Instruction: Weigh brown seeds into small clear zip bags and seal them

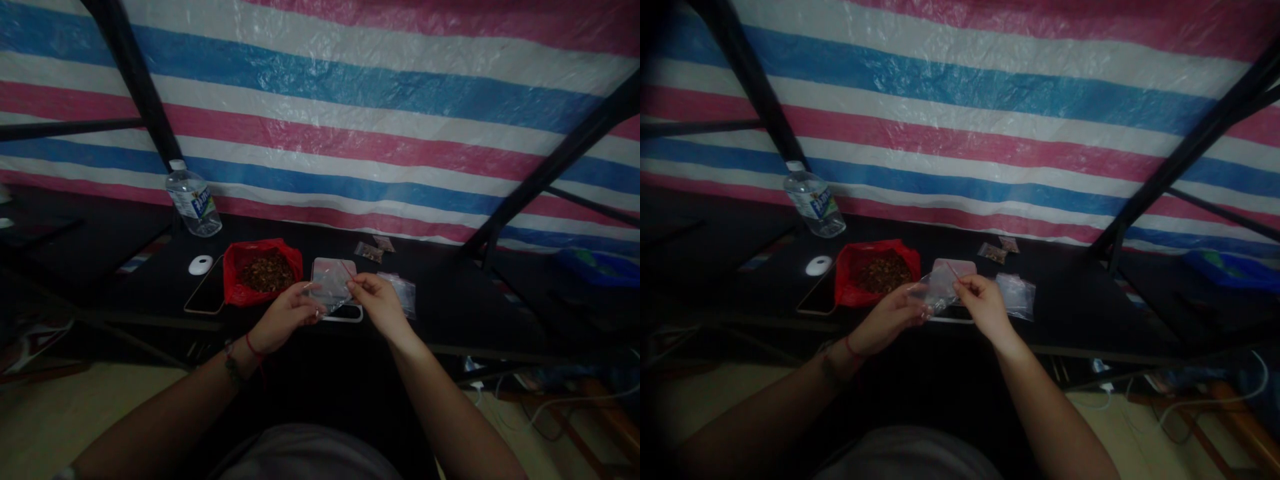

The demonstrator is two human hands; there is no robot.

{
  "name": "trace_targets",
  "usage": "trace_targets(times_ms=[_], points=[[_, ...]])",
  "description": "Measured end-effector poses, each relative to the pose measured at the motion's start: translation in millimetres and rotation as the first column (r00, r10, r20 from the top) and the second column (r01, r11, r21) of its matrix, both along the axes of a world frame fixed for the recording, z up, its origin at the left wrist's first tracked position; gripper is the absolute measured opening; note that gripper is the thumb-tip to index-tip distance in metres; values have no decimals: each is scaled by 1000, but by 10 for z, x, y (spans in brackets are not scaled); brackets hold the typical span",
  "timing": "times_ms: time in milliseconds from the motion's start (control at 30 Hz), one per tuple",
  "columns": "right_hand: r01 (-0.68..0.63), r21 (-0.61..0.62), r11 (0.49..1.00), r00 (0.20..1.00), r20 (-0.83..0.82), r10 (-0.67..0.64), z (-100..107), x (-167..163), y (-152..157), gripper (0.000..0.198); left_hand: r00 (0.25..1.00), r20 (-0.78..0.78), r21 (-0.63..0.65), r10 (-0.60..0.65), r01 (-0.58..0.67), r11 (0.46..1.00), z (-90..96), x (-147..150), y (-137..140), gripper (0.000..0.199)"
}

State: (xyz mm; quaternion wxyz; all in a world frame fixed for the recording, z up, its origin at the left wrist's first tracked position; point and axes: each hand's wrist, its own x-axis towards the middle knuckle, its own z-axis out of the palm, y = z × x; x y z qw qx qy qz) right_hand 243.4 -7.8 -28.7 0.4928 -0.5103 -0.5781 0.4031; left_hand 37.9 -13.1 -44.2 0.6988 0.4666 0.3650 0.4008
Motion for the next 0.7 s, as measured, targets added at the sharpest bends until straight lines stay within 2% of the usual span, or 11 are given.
trace_targets(times_ms=[167, 367, 567, 700], points=[[0, -35, 999, 998, -59, -2, 14, 8, -8, 29, 995, -71, -15, -69, 68, 998, -14, 3, 2, 47], [27, -5, 1000, 999, -28, -27, 69, 8, -28, 26, 987, -155, 24, -43, 47, 999, -44, -17, 39, 42], [37, 30, 999, 999, 26, -37, 74, -13, -22, 25, 988, -152, 70, 4, 7, 998, -48, -7, 38, 43], [87, 26, 996, 996, -8, -87, 62, -20, -12, 27, 986, -161, 85, 53, -39, 996, -31, 5, 17, 44]])
